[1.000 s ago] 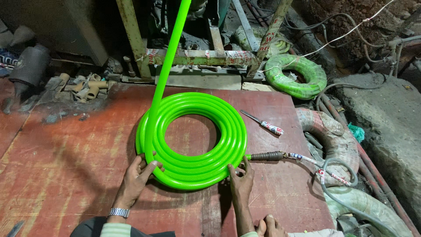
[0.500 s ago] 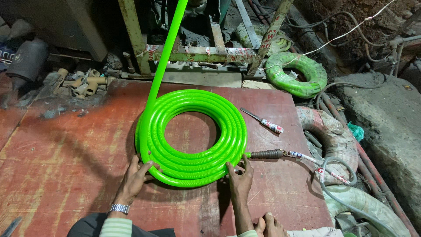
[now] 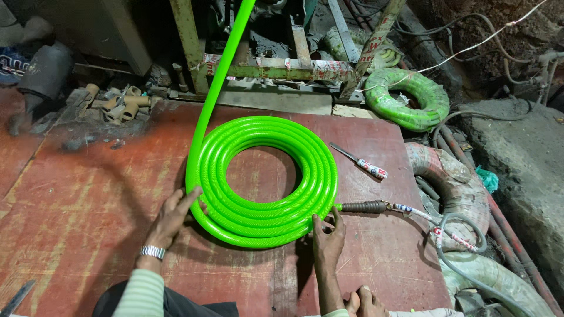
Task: The person coils a green hose by hand on a wooden board.
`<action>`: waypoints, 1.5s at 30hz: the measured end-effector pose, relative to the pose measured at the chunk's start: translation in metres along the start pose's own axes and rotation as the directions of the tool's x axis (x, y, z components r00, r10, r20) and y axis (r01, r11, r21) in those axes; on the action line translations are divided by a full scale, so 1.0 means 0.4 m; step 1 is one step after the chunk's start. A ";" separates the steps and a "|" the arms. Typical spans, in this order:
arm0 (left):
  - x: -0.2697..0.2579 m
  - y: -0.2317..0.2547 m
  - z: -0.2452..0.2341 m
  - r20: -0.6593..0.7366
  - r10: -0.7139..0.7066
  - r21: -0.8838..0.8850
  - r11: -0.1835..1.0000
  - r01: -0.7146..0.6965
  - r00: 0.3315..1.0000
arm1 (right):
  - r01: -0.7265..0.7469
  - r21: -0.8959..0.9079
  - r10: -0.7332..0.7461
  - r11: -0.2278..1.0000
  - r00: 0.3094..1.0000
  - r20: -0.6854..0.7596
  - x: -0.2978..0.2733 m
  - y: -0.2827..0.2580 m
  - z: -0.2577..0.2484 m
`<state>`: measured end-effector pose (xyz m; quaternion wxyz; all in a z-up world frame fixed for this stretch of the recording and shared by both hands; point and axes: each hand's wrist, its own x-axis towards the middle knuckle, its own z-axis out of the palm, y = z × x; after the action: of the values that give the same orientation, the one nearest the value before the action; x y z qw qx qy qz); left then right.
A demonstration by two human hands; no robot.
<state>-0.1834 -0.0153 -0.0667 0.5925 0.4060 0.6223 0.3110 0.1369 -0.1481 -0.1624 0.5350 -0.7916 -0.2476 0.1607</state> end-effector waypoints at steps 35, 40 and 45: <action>0.208 -0.074 -0.026 -0.172 0.572 0.454 0.769 -0.451 0.802 | -0.044 0.067 0.047 0.997 0.998 -0.037 -0.016 -0.059 -0.003; 0.250 -0.094 -0.052 -0.086 0.501 0.437 0.796 -0.419 0.861 | -0.066 0.162 0.072 0.985 0.997 -0.030 -0.007 -0.068 -0.002; 0.289 -0.119 -0.064 -0.029 0.459 0.421 0.811 -0.405 0.888 | -0.074 0.176 0.075 0.982 0.997 -0.001 0.005 -0.037 0.006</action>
<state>-0.2115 0.0656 -0.1615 0.3677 0.6291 0.6011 0.3281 0.1339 -0.1406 -0.1495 0.5972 -0.7507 -0.2007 0.1987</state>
